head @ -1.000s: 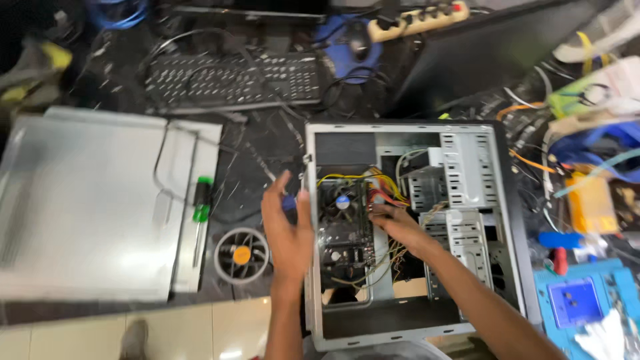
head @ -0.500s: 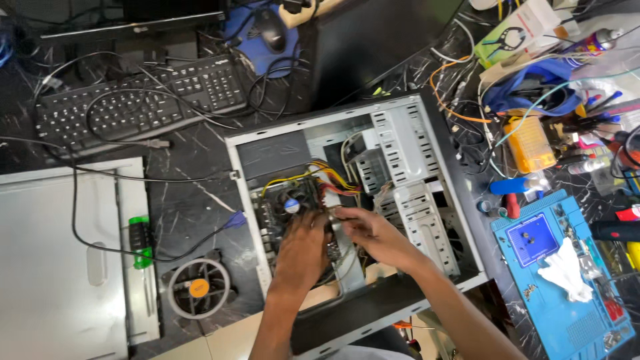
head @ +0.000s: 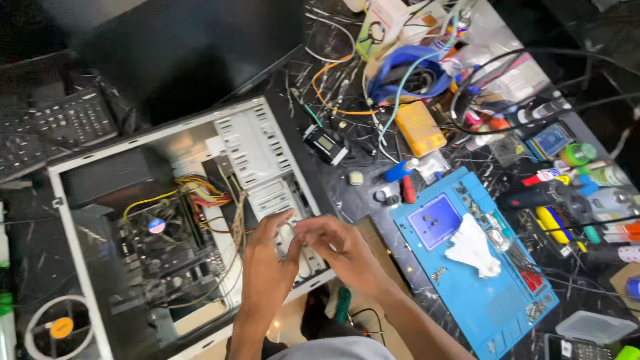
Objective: The person handles a black cable and plugs it into the back of an open computer case. They then use a green screwdriver to tighten screws on the motherboard inside the case. The person continues to adjust internal components and wires within the computer case.
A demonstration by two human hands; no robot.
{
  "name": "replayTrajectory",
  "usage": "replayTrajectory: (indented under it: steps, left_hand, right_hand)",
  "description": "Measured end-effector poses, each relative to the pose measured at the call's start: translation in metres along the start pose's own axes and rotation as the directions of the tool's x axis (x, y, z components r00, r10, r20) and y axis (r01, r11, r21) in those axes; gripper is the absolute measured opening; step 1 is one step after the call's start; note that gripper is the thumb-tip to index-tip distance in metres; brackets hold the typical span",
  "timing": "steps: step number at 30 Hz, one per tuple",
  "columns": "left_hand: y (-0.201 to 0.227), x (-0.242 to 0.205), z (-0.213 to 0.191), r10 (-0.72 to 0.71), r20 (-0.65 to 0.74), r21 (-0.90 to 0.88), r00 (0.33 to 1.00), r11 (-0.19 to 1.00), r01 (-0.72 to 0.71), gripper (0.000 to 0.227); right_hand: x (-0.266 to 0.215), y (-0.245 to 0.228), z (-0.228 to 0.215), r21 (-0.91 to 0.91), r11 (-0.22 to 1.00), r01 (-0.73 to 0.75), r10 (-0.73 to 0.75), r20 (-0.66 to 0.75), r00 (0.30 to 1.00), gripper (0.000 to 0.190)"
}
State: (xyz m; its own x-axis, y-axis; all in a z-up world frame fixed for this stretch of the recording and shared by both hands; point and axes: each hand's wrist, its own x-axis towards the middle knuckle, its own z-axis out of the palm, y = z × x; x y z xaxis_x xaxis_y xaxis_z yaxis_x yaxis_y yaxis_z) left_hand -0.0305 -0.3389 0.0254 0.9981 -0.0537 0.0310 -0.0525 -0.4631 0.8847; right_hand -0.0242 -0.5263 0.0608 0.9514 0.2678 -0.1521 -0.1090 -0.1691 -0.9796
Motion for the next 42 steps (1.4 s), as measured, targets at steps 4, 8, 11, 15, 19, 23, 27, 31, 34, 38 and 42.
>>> replayTrajectory:
  steps: [4, 8, 11, 15, 19, 23, 27, 31, 34, 38, 42]
  left_hand:
    - [0.024, -0.003, 0.051, 0.029, -0.02, 0.017, 0.999, 0.999, -0.028, 0.041]
    - [0.037, -0.007, 0.078, 0.015, 0.044, 0.043, 0.999, 0.999, -0.017, 0.044]
    - [0.039, -0.008, 0.095, 0.06, 0.071, 0.048, 0.996, 0.997, -0.064, 0.042]
    - [0.038, -0.005, 0.11, 0.159, 0.08, 0.076, 0.984, 0.983, -0.165, 0.04]
    - [0.033, -0.004, 0.109, 0.155, 0.106, 0.085, 0.982, 0.983, -0.164, 0.041]
    - [0.024, 0.007, 0.108, 0.194, 0.119, 0.143, 0.974, 0.967, -0.21, 0.038]
    - [0.021, 0.024, 0.112, 0.248, 0.177, 0.154, 0.953, 0.949, -0.276, 0.036]
    - [0.018, 0.034, 0.122, 0.235, 0.258, 0.144, 0.937, 0.95, -0.278, 0.039]
    - [0.015, 0.034, 0.132, 0.272, 0.312, 0.148, 0.91, 0.932, -0.33, 0.034]
    - [0.028, 0.028, 0.156, 0.324, 0.388, 0.147, 0.862, 0.902, -0.406, 0.033]
    - [0.042, 0.018, 0.192, 0.341, 0.521, 0.094, 0.782, 0.889, -0.449, 0.034]
  right_hand:
    - [-0.02, 0.033, -0.055, 0.128, 0.991, 0.049, -0.046, -0.021, 0.999, 0.032]
    - [-0.04, 0.054, -0.08, 0.129, 0.988, -0.082, 0.095, -0.102, 0.99, 0.032]
    - [-0.054, 0.052, -0.085, 0.183, 0.976, -0.116, 0.136, -0.103, 0.985, 0.029]
    - [-0.063, 0.056, -0.09, 0.183, 0.976, -0.116, 0.137, -0.107, 0.985, 0.025]
    - [-0.056, 0.072, -0.092, 0.25, 0.963, -0.105, 0.147, -0.153, 0.977, 0.028]
    - [-0.046, 0.066, -0.091, 0.141, 0.986, -0.088, 0.106, -0.125, 0.986, 0.035]
    - [-0.041, 0.078, -0.081, 0.06, 0.998, -0.02, 0.033, -0.219, 0.975, 0.028]
    - [-0.051, 0.12, -0.08, 0.055, 0.996, -0.075, 0.088, -0.289, 0.953, 0.03]
    - [-0.064, 0.146, -0.08, 0.057, 0.972, -0.229, 0.235, -0.315, 0.92, 0.037]
    - [-0.082, 0.154, -0.084, 0.126, 0.957, -0.263, 0.291, -0.356, 0.888, 0.029]
    - [-0.102, 0.143, -0.097, 0.13, 0.956, -0.264, 0.294, -0.429, 0.854, 0.035]
